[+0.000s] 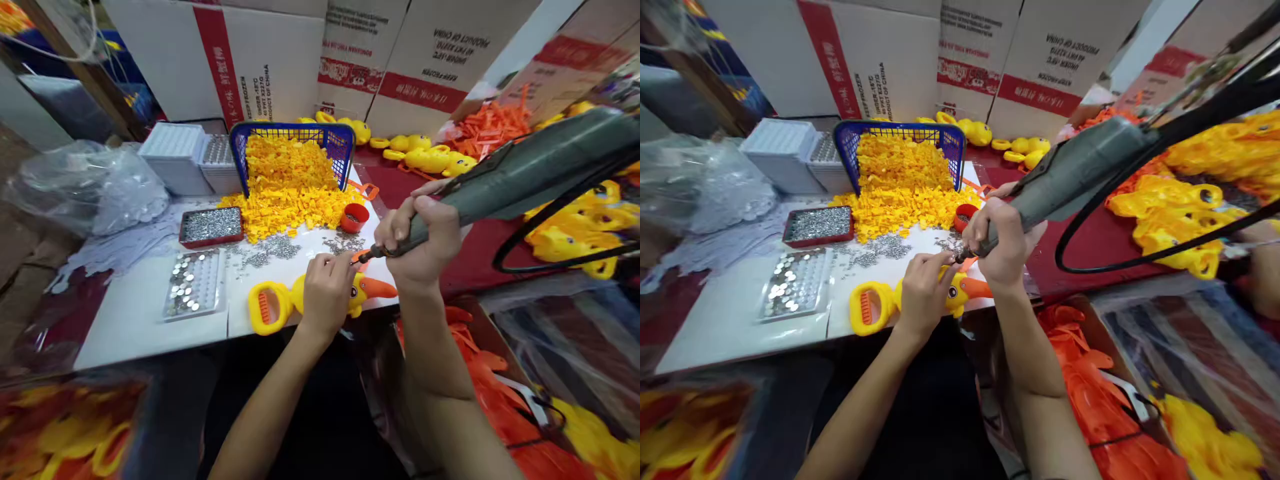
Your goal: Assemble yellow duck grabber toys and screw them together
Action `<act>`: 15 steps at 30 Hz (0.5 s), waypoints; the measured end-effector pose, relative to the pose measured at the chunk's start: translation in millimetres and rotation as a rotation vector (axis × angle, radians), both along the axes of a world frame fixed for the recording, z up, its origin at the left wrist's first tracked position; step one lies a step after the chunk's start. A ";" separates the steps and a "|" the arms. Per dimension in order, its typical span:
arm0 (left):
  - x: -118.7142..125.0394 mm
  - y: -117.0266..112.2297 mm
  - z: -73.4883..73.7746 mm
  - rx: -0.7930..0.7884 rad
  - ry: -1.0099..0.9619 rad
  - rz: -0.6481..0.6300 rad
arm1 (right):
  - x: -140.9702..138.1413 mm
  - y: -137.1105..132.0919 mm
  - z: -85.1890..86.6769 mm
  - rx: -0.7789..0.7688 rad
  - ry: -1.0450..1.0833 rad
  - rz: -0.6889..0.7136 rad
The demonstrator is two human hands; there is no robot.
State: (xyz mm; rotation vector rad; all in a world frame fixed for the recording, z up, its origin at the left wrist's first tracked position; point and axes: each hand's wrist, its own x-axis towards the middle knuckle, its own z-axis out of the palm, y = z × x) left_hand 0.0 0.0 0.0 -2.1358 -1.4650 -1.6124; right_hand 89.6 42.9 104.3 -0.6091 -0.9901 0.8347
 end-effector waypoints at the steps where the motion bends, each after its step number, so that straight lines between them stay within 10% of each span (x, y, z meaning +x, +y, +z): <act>1: 0.1 -0.6 -0.2 -0.008 0.003 0.002 | -0.2 0.4 -0.9 0.007 -0.011 0.002; 15: -0.7 -5.1 3.1 -0.003 -0.019 -0.013 | 0.9 -4.0 -6.3 0.019 -0.036 -0.019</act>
